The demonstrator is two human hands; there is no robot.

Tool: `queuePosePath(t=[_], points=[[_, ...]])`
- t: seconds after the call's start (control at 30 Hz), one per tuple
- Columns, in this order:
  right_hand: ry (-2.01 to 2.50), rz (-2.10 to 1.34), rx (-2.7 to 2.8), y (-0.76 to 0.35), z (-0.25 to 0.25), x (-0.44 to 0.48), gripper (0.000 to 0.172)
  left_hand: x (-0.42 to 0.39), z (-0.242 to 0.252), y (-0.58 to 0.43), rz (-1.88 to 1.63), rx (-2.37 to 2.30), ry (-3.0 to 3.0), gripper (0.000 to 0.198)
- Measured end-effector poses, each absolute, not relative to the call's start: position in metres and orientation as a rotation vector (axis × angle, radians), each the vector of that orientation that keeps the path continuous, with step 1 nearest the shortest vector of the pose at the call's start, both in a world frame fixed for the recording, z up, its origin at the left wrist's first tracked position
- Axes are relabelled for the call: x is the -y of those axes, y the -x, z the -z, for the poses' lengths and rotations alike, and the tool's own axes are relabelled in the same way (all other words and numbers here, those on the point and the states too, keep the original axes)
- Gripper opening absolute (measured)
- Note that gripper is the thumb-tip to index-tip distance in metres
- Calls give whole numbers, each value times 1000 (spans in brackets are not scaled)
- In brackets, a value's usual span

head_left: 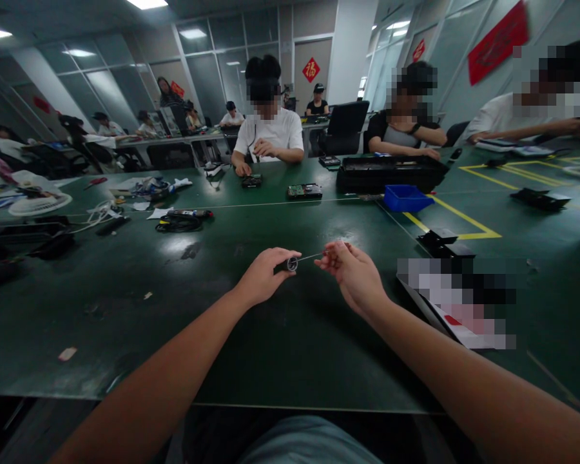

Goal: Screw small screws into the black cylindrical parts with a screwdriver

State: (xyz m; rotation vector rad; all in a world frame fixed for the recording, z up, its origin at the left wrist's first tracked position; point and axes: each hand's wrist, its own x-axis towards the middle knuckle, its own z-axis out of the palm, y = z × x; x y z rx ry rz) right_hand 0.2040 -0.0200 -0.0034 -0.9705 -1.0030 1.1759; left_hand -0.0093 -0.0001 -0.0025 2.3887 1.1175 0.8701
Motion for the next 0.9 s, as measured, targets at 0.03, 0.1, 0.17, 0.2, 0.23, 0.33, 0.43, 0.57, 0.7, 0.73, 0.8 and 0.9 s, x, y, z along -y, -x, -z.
queuePosePath(t=[0.03,0.1,0.17,0.2,0.23,0.33,0.43,0.57,0.7,0.73,0.8,0.9], points=[[978,-1197,987,-205,4,18,31,-1,2,10,-848,-1101,-2439,36],[1016,-1203,983,-207,6,15,29,-4,1,11,-804,-1140,-2500,35],[1053,-1150,980,-207,7,14,28,-6,3,12,-753,-1204,-2514,35],[1065,-1117,981,-207,8,14,28,-7,4,12,-733,-1224,-2511,35],[1073,-1085,987,-207,8,14,28,-7,6,13,-720,-1237,-2505,35],[1097,-1004,1041,-205,10,17,29,-7,9,14,-711,-1278,-2464,37],[1134,-919,1113,-205,9,20,30,-5,9,13,-722,-1324,-2373,42],[1159,-831,1208,-206,-2,26,31,-3,6,12,-813,-1356,-2239,45],[1185,-659,1303,-208,-14,33,29,0,-2,10,-905,-1428,-2077,35],[1179,-618,1322,-208,-17,35,28,0,-5,9,-908,-1451,-2034,33],[1167,-560,1352,-207,-20,39,26,2,-9,8,-893,-1477,-1996,30],[1161,-491,1374,-207,-23,43,25,3,-12,2,-834,-1473,-2066,27]])
